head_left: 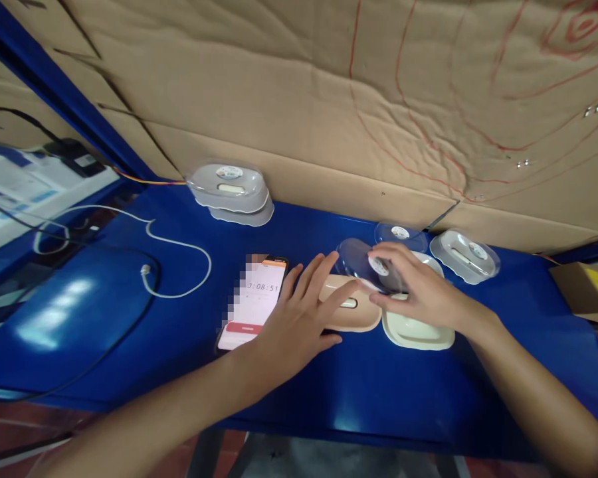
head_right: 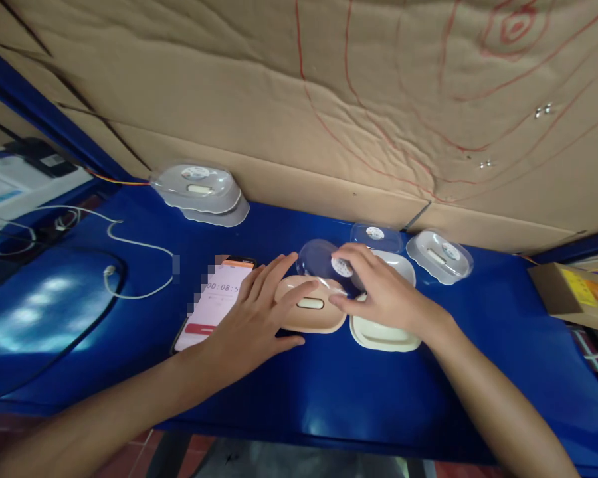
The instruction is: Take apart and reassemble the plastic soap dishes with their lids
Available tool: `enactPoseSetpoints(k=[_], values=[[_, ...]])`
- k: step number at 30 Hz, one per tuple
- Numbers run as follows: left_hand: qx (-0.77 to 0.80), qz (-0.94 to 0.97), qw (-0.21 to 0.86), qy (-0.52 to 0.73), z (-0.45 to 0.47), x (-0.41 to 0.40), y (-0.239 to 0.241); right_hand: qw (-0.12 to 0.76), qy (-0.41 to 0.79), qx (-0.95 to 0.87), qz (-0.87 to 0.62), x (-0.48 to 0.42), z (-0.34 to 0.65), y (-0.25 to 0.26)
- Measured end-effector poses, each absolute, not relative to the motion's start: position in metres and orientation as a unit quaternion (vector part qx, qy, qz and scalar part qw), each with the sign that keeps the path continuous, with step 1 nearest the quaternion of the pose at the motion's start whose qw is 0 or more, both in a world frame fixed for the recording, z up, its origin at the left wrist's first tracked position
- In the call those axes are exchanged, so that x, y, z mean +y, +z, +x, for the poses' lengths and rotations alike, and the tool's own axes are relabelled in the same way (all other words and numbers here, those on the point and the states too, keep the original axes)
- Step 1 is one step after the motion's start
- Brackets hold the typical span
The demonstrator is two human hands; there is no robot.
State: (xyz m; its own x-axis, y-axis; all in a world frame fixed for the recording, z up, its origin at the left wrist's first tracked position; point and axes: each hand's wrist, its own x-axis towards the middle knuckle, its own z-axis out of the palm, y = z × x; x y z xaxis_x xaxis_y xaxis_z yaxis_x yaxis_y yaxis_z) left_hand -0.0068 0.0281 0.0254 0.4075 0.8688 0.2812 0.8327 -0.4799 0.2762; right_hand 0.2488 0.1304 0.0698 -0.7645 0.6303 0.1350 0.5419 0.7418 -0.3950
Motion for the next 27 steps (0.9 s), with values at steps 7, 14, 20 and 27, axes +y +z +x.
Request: enactPoseSetpoints(k=[7,14,20,27], values=[[0.505,0.842,0.057,0.182,-0.008,0.033,0.021,0.116,0.190,-0.938,-0.266,0.092,0.239,0.048],[0.515,0.824,0.168,0.167,-0.014,0.037,0.018,0.132,0.165,-0.942,-0.260,0.087,0.230,0.033],[0.495,0.803,0.256,0.208,-0.021,0.037,0.016,0.122,0.153,-0.952,-0.234,0.089,0.231,0.032],[0.479,0.786,0.306,0.243,-0.023,0.042,0.012,0.100,0.107,-0.963,-0.227,0.088,0.233,0.034]])
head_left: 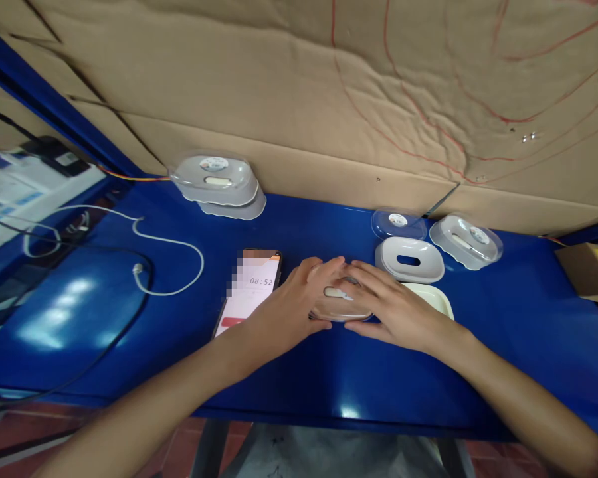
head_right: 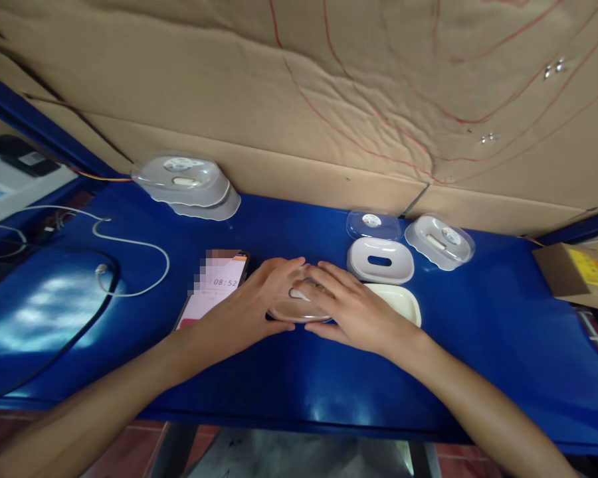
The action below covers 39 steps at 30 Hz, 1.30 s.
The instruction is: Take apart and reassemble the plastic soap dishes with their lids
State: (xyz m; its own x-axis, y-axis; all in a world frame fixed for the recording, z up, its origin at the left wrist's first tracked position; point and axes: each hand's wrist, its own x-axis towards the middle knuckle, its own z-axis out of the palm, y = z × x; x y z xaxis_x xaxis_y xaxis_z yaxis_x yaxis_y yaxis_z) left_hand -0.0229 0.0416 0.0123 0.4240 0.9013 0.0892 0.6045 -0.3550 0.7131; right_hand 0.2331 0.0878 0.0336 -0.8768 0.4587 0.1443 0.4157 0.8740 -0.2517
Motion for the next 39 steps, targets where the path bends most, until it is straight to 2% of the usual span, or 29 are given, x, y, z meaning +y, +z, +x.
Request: enactPoseSetpoints(k=[4,14,25,39], values=[[0.475,0.795,0.291,0.240,-0.021,0.040,0.013,0.084,0.084,-0.968,-0.220,0.087,0.233,0.039],[0.492,0.804,0.271,0.197,-0.019,0.040,0.017,0.073,0.146,-0.957,-0.241,0.084,0.233,0.037],[0.497,0.806,0.270,0.172,-0.018,0.040,0.017,0.061,0.131,-0.959,-0.242,0.077,0.237,0.048],[0.487,0.817,0.252,0.177,-0.019,0.040,0.017,0.086,0.076,-0.957,-0.268,0.066,0.227,0.028]])
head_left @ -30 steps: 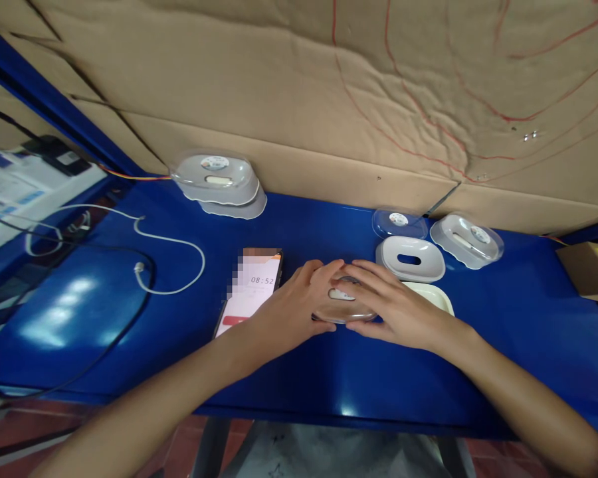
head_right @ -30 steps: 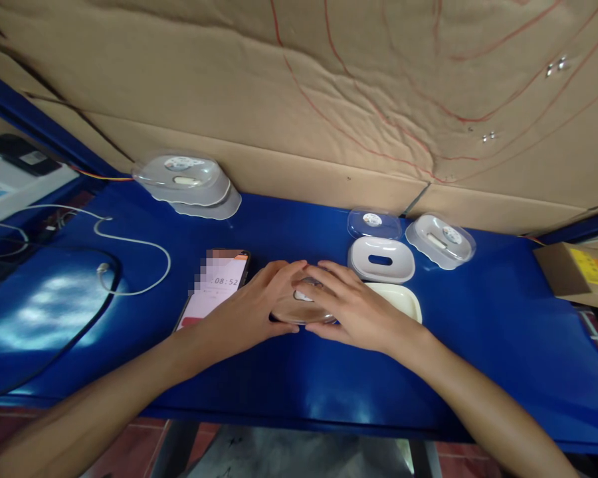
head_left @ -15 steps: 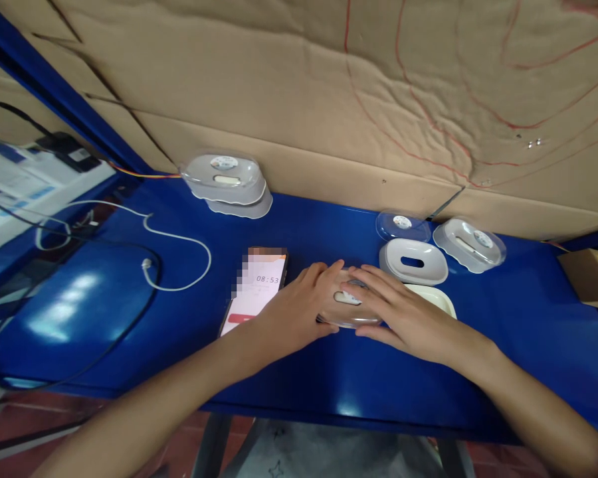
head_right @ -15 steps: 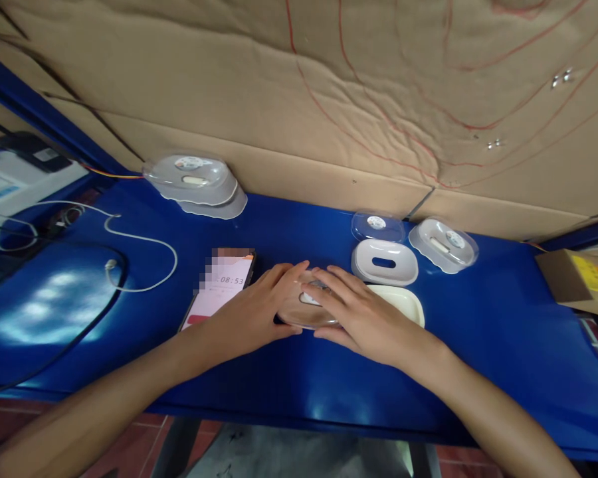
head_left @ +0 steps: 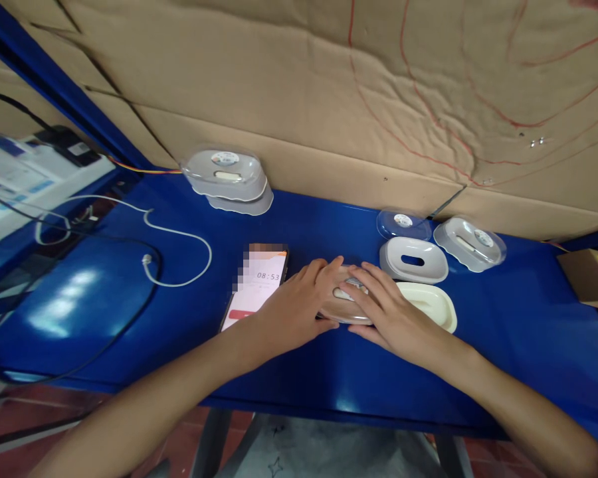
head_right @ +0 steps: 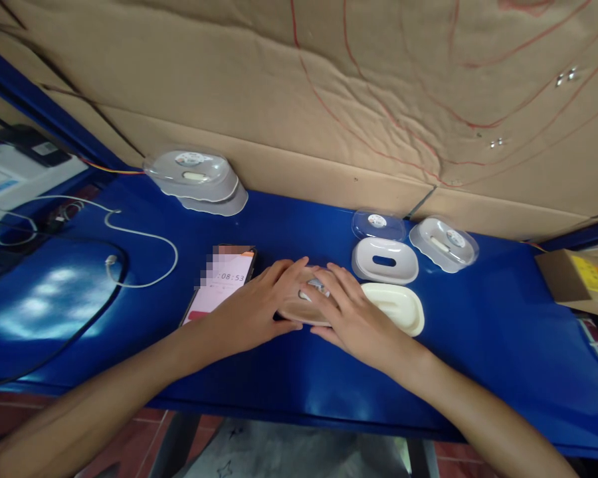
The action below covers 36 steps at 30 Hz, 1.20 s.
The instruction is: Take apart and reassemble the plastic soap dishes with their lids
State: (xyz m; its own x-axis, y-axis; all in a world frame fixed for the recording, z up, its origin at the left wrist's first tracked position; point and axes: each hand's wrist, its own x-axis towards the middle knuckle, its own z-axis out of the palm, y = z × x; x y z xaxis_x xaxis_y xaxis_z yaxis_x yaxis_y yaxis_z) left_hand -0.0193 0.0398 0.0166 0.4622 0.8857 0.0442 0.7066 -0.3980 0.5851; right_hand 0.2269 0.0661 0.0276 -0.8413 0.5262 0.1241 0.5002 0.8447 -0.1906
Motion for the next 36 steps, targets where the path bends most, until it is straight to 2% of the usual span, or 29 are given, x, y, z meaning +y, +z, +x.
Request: enactPoseSetpoints(k=[12,18,29,32,36], values=[[0.492,0.805,0.277,0.181,-0.020,0.042,0.021,0.074,0.087,-0.962,-0.249,0.070,0.235,0.032],[0.495,0.800,0.285,0.185,-0.020,0.042,0.020,0.090,0.050,-0.968,-0.229,0.071,0.237,0.026],[0.489,0.801,0.281,0.201,-0.020,0.041,0.018,0.099,0.074,-0.961,-0.248,0.070,0.236,0.023],[0.501,0.799,0.257,0.212,-0.018,0.040,0.016,0.099,0.049,-0.960,-0.258,0.069,0.236,0.025],[0.527,0.805,0.156,0.223,-0.012,0.039,0.021,0.100,-0.021,-0.950,-0.295,0.086,0.229,0.026]])
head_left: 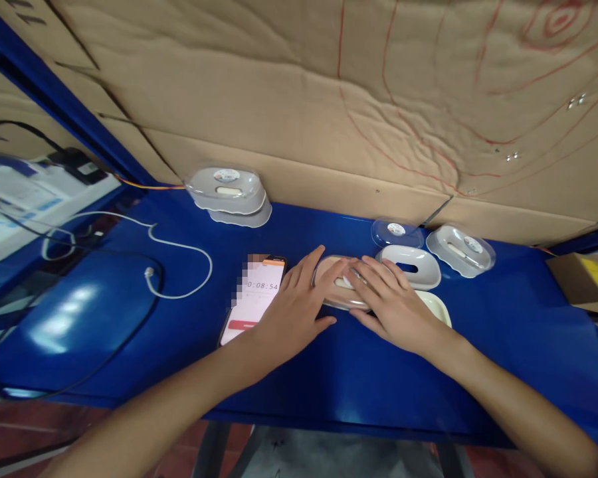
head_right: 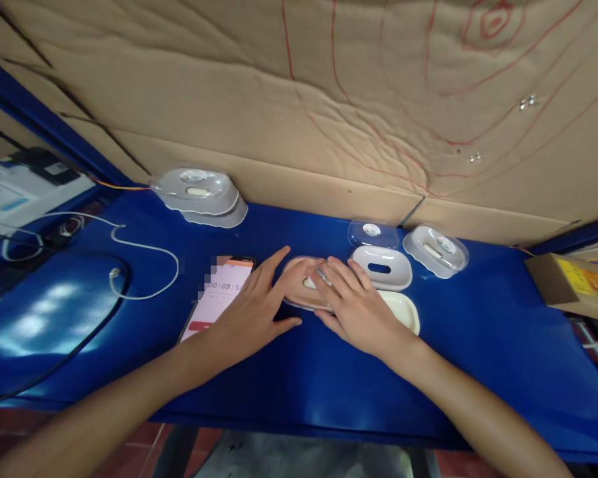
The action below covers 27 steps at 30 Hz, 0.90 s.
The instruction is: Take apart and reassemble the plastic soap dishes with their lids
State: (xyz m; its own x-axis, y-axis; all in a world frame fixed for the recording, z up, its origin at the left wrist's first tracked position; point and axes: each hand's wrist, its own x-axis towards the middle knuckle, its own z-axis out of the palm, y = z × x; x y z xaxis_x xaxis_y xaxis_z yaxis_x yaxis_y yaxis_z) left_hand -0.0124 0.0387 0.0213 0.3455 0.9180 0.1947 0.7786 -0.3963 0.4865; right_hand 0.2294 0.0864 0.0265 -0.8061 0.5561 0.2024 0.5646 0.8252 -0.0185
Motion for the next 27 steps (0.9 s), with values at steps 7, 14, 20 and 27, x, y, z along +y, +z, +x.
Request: enactPoseSetpoints(k=[7,14,20,27], values=[[0.528,0.816,0.086,0.217,-0.006,0.034,0.024,0.097,-0.109,-0.922,-0.359,0.160,0.209,0.045],[0.502,0.842,0.095,0.174,-0.001,0.028,0.012,0.137,-0.067,-0.913,-0.379,0.132,0.260,0.063],[0.478,0.858,0.111,0.153,0.003,0.024,0.015,0.138,-0.027,-0.902,-0.408,0.086,0.310,0.047],[0.426,0.882,0.130,0.152,0.009,0.019,0.021,0.102,0.086,-0.917,-0.375,0.063,0.305,0.032]])
